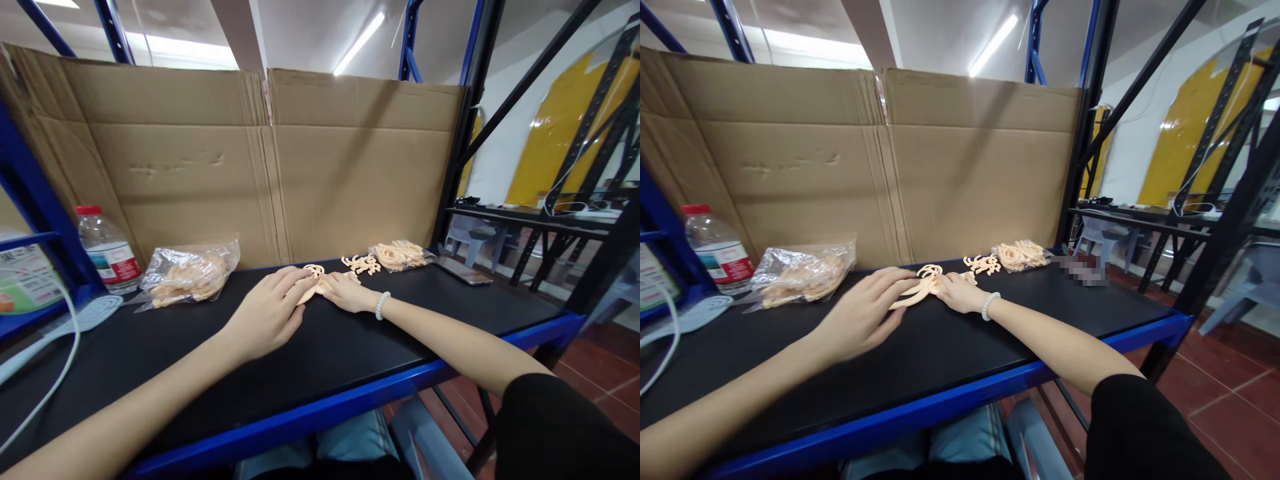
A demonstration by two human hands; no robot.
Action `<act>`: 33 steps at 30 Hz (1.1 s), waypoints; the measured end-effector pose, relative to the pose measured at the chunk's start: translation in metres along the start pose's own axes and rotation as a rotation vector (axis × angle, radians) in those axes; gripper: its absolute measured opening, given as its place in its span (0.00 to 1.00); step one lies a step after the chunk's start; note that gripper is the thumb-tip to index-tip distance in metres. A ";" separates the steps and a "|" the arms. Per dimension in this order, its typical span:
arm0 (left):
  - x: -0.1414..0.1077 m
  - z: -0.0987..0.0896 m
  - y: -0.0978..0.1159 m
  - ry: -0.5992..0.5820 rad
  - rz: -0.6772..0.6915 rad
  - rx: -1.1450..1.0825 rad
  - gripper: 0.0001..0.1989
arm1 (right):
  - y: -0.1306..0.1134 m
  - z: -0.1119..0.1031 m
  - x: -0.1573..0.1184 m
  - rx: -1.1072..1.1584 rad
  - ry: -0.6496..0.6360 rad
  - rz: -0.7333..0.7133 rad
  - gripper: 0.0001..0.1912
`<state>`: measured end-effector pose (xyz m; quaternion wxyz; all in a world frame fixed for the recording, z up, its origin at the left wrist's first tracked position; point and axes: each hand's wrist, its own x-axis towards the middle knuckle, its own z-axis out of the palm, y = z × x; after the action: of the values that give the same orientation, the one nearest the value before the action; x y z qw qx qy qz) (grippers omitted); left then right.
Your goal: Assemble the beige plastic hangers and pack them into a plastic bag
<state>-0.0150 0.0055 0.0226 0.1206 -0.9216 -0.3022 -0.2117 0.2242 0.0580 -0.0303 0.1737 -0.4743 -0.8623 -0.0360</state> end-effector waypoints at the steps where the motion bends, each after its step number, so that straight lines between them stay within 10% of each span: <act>1: 0.002 0.005 -0.004 -0.045 -0.007 -0.012 0.20 | -0.001 -0.001 0.000 0.002 -0.004 0.002 0.24; 5: 0.004 0.028 -0.030 -0.234 -0.070 -0.052 0.21 | -0.002 -0.004 -0.001 -0.004 -0.026 0.017 0.25; 12: -0.002 0.038 -0.044 -0.125 -0.111 -0.010 0.13 | 0.004 -0.001 0.004 0.064 0.013 -0.051 0.25; 22: -0.004 0.050 -0.048 -0.001 -0.147 -0.179 0.09 | 0.094 -0.059 -0.004 -0.077 0.219 0.156 0.13; 33: -0.007 0.058 -0.056 0.011 -0.182 -0.287 0.08 | 0.097 -0.033 -0.007 -0.215 0.093 0.161 0.14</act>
<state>-0.0355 0.0666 -0.0263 -0.0301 -0.8971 -0.3504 -0.2675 0.3167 0.0984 -0.0120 0.1640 -0.5558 -0.8036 -0.1358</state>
